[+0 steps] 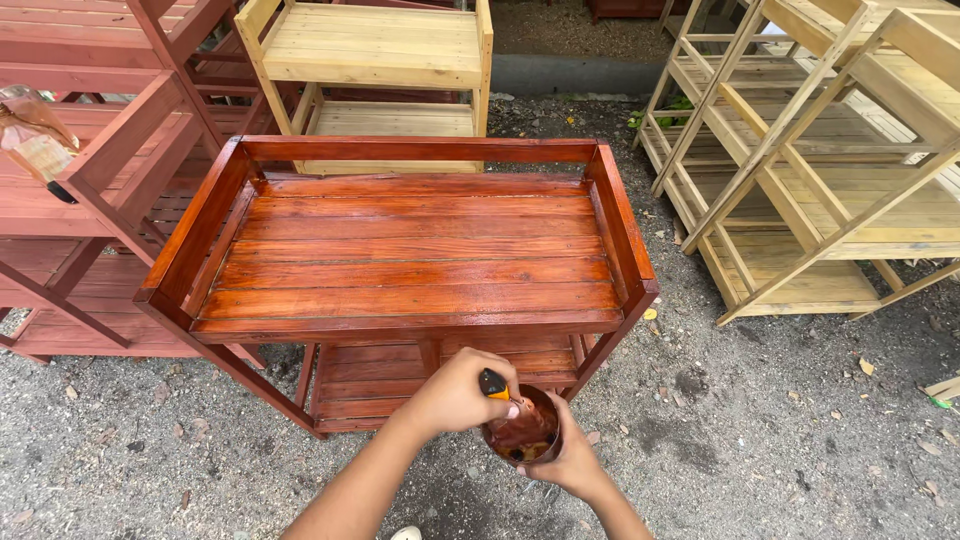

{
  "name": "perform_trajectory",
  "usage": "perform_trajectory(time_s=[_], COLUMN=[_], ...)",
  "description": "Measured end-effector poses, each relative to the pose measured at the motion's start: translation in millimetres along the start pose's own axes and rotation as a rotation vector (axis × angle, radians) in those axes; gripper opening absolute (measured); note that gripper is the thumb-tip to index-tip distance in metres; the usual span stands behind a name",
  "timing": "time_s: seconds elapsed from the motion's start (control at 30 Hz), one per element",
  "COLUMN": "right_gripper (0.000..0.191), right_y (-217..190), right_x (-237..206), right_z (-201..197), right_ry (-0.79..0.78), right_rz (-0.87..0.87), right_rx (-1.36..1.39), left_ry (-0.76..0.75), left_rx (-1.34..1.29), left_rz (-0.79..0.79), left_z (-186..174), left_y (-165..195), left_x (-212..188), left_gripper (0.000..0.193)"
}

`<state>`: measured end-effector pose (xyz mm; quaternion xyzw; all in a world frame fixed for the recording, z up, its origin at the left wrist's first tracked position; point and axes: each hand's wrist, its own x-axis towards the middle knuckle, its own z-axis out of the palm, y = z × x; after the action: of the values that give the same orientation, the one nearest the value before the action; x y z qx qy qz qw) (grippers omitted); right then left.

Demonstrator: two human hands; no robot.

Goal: The person applies a reddish-brown stain to a wooden shelving unit using a brush and a small container. The person systematically covers the side frames, shelves, and top surface, repeatedly dipping the brush into the container to reload stain.

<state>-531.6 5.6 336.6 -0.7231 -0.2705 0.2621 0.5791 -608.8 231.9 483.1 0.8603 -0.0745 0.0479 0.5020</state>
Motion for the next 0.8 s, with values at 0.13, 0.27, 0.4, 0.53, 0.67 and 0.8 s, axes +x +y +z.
perform_trajectory(time_s=[0.13,0.27,0.4,0.53,0.67,0.8], right_gripper=[0.119,0.133,0.127,0.114,0.109,0.106], right_y=[-5.9,-12.8,-19.3,-24.7,-26.7,-25.0], right_x=[-13.4,-20.1,-27.7,-31.0,-38.7,-56.4], right_z=[4.8,14.0,27.1,59.3,103.8,147.8], right_ry=[-0.03,-0.029,-0.024,-0.035,-0.033,-0.123], right_rz=[-0.057,0.142,0.053,-0.004,-0.029,0.009], right_rx=[0.007,0.229,0.099,0.113,0.084,0.161], left_ry=[-0.125,-0.188,-0.16,-0.095,-0.005,0.079], left_rx=[0.1,0.131,0.075,0.113,0.155,0.188], left_rz=[0.084,0.114,0.047,0.033,-0.053,-0.036], left_z=[32.2,47.2,39.1,26.4,12.7,6.7], left_y=[12.5,9.0,-0.2,-4.9,-11.1,-19.8], left_x=[-0.4,-11.9,-27.8,-60.3,-111.4,-169.2], left_gripper=[0.024,0.019,0.017,0.017,0.016,0.017])
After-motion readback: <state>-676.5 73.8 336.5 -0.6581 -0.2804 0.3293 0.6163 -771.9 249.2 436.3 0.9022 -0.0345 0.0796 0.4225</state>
